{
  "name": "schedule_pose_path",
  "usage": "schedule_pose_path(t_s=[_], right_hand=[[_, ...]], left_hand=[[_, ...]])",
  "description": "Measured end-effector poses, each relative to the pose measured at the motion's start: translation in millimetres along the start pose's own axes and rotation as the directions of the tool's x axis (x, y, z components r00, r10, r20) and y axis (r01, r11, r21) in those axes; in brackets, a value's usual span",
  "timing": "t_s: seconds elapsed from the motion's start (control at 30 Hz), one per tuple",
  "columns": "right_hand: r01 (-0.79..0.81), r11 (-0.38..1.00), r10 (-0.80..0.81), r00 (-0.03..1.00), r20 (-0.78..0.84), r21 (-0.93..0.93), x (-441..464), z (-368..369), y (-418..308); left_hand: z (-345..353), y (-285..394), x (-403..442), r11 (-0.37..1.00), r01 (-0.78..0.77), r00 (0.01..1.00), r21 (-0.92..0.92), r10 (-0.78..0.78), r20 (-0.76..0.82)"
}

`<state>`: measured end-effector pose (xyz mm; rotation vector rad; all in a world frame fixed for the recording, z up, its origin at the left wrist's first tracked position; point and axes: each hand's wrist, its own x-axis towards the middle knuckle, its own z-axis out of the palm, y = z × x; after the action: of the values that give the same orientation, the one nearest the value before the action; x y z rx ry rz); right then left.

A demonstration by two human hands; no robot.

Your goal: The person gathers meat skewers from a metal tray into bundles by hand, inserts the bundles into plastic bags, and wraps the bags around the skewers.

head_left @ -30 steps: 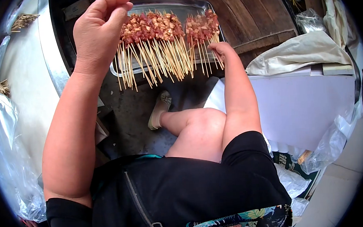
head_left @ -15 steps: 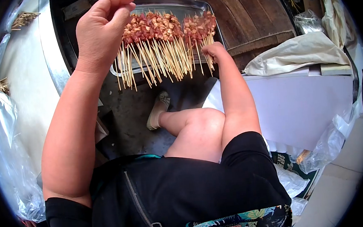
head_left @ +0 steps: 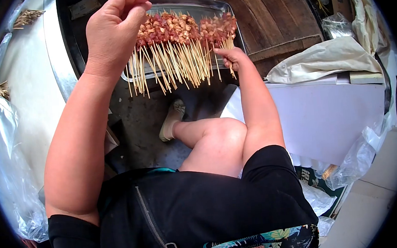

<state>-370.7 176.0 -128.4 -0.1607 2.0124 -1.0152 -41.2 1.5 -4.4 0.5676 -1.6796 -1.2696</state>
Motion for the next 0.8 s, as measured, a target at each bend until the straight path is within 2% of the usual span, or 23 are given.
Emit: schedule_pose_path(t_s=[0.03, 0.1, 0.13, 0.23, 0.3, 0.37, 0.4, 0.57, 0.63, 0.8], right_hand=[[0.001, 1.000, -0.001, 1.000, -0.001, -0.002, -1, 3, 0], [0.016, 0.984, -0.018, 1.000, -0.012, -0.177, -2, 7, -1], [-0.007, 0.980, 0.001, 1.000, -0.030, -0.201, -2, 10, -2], [0.019, 0.989, -0.021, 1.000, -0.011, -0.145, 1, 11, 1], [0.011, 0.991, -0.013, 1.000, -0.014, -0.136, 0, 6, -1], [0.073, 0.994, -0.080, 0.992, -0.093, -0.076, -2, -2, -4], [0.050, 0.999, -0.050, 0.997, -0.066, -0.010, -5, -2, -6], [0.085, 0.996, -0.086, 0.993, -0.080, -0.013, -16, 23, -2], [0.101, 0.990, -0.108, 0.992, -0.068, -0.095, -5, 25, 2], [0.113, 0.986, -0.125, 0.988, -0.094, -0.124, -9, 33, 0]], left_hand=[[0, 0, 0, 1.000, 0.005, 1.000, -0.009, -0.005, -0.004], [-1, -1, 0, 1.000, 0.000, 1.000, -0.017, 0.000, 0.004], [-2, -1, 0, 1.000, -0.005, 1.000, -0.023, 0.006, 0.015], [-1, 3, -2, 0.998, -0.002, 1.000, 0.055, 0.002, 0.009], [-1, 3, -1, 0.999, -0.006, 1.000, 0.044, 0.005, 0.009], [-1, 2, -2, 0.999, -0.007, 1.000, 0.032, 0.006, 0.011], [-1, 1, -2, 1.000, 0.001, 1.000, 0.017, -0.001, 0.013], [-1, -1, 0, 0.999, 0.017, 1.000, -0.034, -0.016, 0.016], [-2, -3, 0, 0.998, 0.017, 0.999, -0.058, -0.015, 0.036], [0, -2, 0, 0.995, 0.026, 0.999, -0.092, -0.024, 0.029]])
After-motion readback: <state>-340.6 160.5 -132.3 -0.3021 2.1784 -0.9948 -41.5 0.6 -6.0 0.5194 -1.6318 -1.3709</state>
